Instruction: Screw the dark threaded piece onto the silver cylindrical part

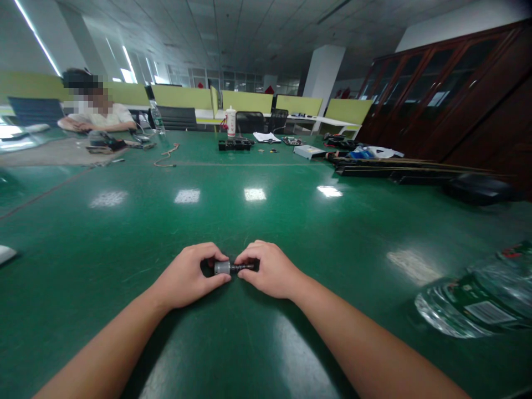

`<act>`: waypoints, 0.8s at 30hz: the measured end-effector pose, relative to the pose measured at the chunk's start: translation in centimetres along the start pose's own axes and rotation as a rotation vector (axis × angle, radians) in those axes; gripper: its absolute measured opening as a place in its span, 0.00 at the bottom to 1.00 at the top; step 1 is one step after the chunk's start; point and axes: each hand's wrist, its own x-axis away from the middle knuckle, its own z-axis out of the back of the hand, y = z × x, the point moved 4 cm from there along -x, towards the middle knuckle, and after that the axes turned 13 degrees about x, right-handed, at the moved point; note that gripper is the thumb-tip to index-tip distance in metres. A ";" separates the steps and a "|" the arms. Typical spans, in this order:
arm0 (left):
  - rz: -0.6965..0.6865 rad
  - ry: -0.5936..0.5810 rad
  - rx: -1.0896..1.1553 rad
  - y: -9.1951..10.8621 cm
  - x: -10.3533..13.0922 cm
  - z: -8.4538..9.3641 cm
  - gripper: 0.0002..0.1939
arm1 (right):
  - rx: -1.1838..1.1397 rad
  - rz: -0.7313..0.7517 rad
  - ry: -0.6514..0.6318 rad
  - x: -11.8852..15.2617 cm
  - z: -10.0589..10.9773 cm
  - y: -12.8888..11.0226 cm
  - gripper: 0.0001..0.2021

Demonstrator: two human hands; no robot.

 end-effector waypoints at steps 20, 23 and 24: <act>0.009 -0.004 -0.002 0.0 0.0 0.0 0.10 | 0.046 -0.029 0.010 0.1 0.2 0.3 0.07; 0.004 -0.004 -0.004 0.0 -0.1 0.1 0.10 | 0.042 -0.029 0.011 0.1 0.2 0.3 0.07; 0.003 -0.003 -0.006 0.0 -0.1 0.1 0.10 | 0.039 -0.031 0.011 0.1 0.1 0.3 0.07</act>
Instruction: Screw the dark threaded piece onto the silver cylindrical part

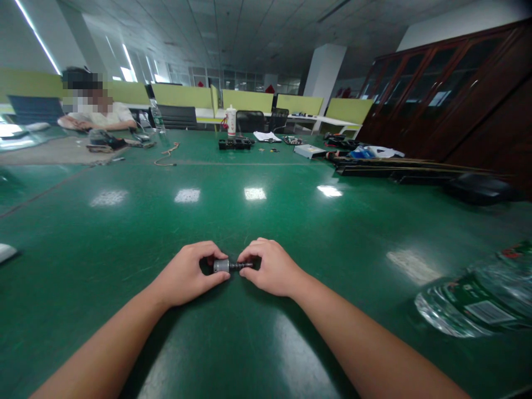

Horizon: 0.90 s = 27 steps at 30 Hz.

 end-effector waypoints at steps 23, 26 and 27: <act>-0.013 0.004 0.007 -0.3 0.0 0.3 0.09 | 0.013 -0.046 0.015 -0.1 0.2 0.3 0.06; -0.021 0.004 0.010 -0.3 0.1 0.3 0.10 | 0.013 -0.041 0.015 -0.1 0.2 0.3 0.06; -0.022 0.006 0.011 -0.3 0.1 0.3 0.10 | 0.013 -0.041 0.017 -0.1 0.2 0.3 0.06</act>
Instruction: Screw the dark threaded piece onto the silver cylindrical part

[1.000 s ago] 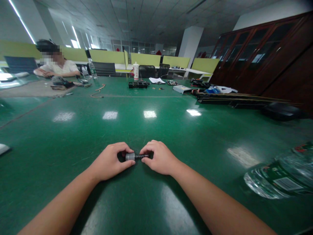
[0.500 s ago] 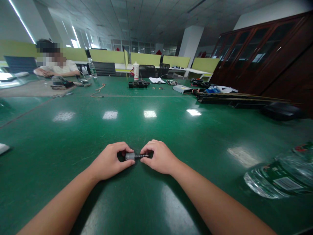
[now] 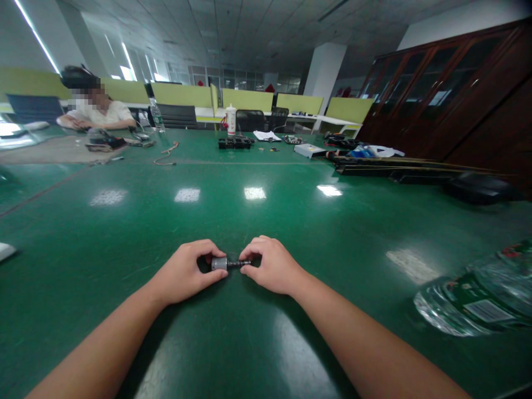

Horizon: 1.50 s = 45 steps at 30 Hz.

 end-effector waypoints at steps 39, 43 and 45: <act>0.007 -0.031 0.053 0.4 0.1 -0.4 0.12 | -0.097 0.026 0.003 0.0 -0.3 -0.1 0.10; 0.019 -0.037 0.093 0.4 0.0 -0.5 0.11 | -0.114 0.012 -0.004 0.0 -0.4 -0.4 0.08; 0.028 -0.034 0.090 0.2 0.0 -0.5 0.10 | -0.108 0.027 -0.006 -0.1 -0.4 -0.4 0.06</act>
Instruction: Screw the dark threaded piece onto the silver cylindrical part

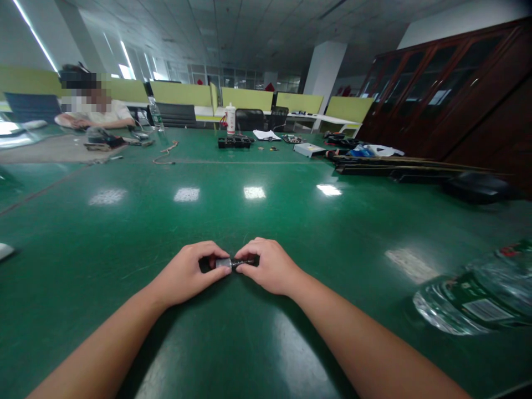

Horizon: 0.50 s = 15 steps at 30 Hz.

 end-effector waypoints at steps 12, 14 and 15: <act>0.017 -0.011 -0.023 0.2 0.1 -0.1 0.11 | 0.048 0.041 0.003 0.0 -0.1 0.0 0.06; 0.019 -0.011 -0.022 0.1 0.1 -0.1 0.11 | 0.047 0.043 0.003 0.0 -0.1 -0.1 0.06; 0.020 -0.014 -0.022 0.1 0.0 -0.1 0.11 | 0.045 0.046 0.004 0.0 -0.1 -0.1 0.06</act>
